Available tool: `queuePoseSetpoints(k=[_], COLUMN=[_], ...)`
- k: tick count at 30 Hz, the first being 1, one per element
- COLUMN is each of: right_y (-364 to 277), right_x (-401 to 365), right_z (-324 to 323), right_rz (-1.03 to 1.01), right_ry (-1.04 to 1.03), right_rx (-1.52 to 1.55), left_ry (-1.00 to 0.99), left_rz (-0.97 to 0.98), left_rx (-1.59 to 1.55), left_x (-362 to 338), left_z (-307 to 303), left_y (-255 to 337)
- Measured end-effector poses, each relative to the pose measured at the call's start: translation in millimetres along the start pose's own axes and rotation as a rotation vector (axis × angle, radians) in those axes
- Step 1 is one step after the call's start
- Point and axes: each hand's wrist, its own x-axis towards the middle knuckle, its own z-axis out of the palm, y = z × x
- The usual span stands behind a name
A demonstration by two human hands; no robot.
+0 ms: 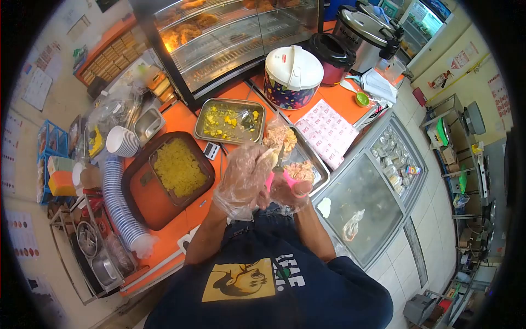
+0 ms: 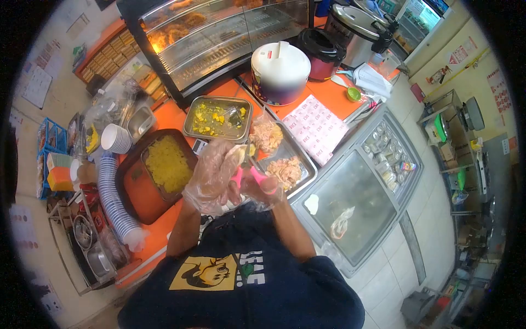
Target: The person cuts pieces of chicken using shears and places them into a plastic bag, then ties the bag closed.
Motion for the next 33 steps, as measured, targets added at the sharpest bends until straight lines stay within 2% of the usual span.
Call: queuePoseSetpoints(k=[1,2,4,6,9,12,16,19,20,23,26,29,31,33], right_y=[0,1,2,0,-5,3,3,-4,-5,2,6,21,27,29], right_x=[2,3,5,7,3,-11,-14,-9,-8,-9,-14,-28,-31,-27], right_z=[2,4,8,13,17,6,9,26,29,25,19,13,10,10], right_rz=[-0.009,-0.018,-0.032,0.003,0.084,0.110,0.164,0.222,0.248,0.131,0.181,0.125,0.102,0.055], right_ry=[-0.002,-0.005,-0.011,0.028,0.111,0.119,0.173,0.282,0.328,0.282,0.258,0.353,0.415,0.322], right_rx=[0.009,0.020,0.044,0.070,0.070,0.013,0.018,-0.018,-0.039,-0.006,0.119,-0.083,-0.040,0.102], left_ry=[0.066,0.157,0.179,0.039,0.181,0.121,0.204,0.305,0.287,0.305,0.286,0.168,0.118,0.116], left_rz=[0.150,0.240,0.273,0.157,0.055,0.043,0.490,0.680,0.671,0.702,0.637,0.525,0.564,0.675], left_rx=[0.010,-0.154,-0.384,-0.516,-0.354,-0.349,0.214,0.356,0.344,0.389,0.355,0.341,0.400,0.475], left_x=[2,4,4,1,-14,-17,-20,-20,-20,-19,-20,-20,-20,-20], left_z=[2,12,15,14,20,20,21,24,22,20,19,9,6,6], left_y=[-1,2,3,-4,-3,-23,-42,-40,-43,-41,-46,-41,-39,-40])
